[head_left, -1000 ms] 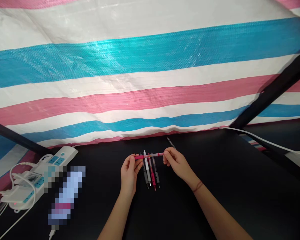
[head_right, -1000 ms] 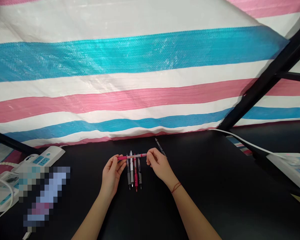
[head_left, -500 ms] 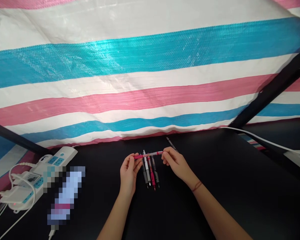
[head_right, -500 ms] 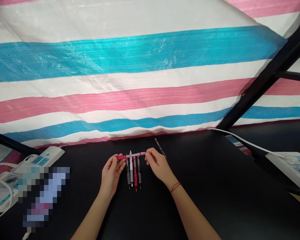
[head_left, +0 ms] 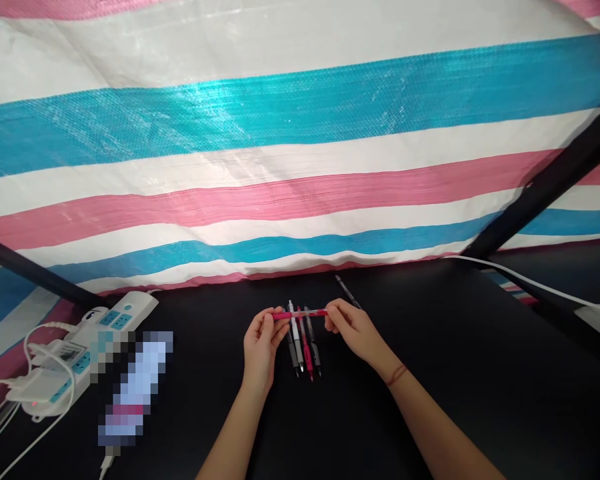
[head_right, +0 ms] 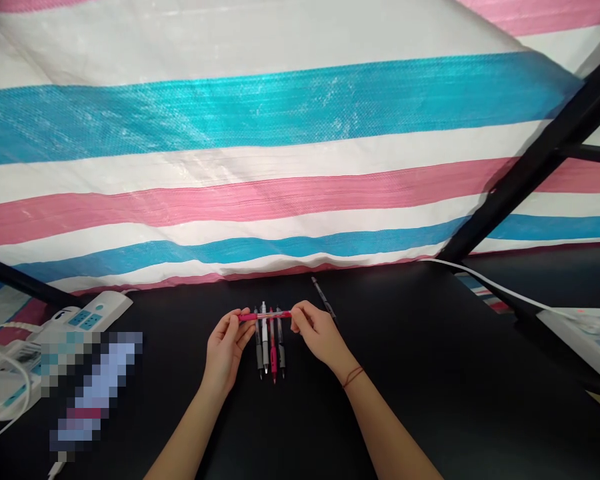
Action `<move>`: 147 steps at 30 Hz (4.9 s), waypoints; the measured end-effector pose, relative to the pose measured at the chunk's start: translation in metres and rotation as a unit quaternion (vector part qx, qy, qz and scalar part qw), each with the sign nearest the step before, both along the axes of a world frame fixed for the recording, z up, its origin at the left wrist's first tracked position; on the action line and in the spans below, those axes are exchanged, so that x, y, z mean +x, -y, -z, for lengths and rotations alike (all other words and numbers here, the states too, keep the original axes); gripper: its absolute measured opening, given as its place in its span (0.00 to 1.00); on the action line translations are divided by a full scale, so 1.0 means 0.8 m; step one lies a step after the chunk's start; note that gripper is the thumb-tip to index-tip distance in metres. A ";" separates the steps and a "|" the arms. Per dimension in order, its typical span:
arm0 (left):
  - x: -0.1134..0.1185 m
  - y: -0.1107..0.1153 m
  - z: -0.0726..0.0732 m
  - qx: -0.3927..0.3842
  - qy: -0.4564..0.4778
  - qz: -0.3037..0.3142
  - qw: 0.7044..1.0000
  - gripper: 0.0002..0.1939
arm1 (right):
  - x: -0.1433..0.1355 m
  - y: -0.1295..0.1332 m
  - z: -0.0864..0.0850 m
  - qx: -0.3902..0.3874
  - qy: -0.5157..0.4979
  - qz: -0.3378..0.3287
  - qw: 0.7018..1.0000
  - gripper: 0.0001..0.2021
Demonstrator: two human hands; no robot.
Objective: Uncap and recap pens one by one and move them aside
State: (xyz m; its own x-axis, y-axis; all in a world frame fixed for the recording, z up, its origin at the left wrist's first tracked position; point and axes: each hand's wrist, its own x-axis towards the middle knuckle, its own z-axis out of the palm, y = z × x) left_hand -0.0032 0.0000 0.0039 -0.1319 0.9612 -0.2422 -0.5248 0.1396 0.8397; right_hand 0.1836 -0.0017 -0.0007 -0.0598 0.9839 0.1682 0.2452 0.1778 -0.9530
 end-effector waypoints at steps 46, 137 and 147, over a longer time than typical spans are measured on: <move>0.002 0.001 -0.002 -0.009 0.004 0.006 1.000 0.21 | -0.003 0.004 -0.010 0.012 -0.001 0.014 1.000 0.15; 0.035 0.049 -0.012 0.068 -0.271 0.351 0.894 0.15 | -0.013 0.013 -0.032 -0.064 -0.229 0.021 0.971 0.19; 0.013 0.054 -0.074 0.198 -0.405 0.162 0.878 0.13 | -0.010 0.008 -0.030 -0.045 -0.241 0.041 0.969 0.20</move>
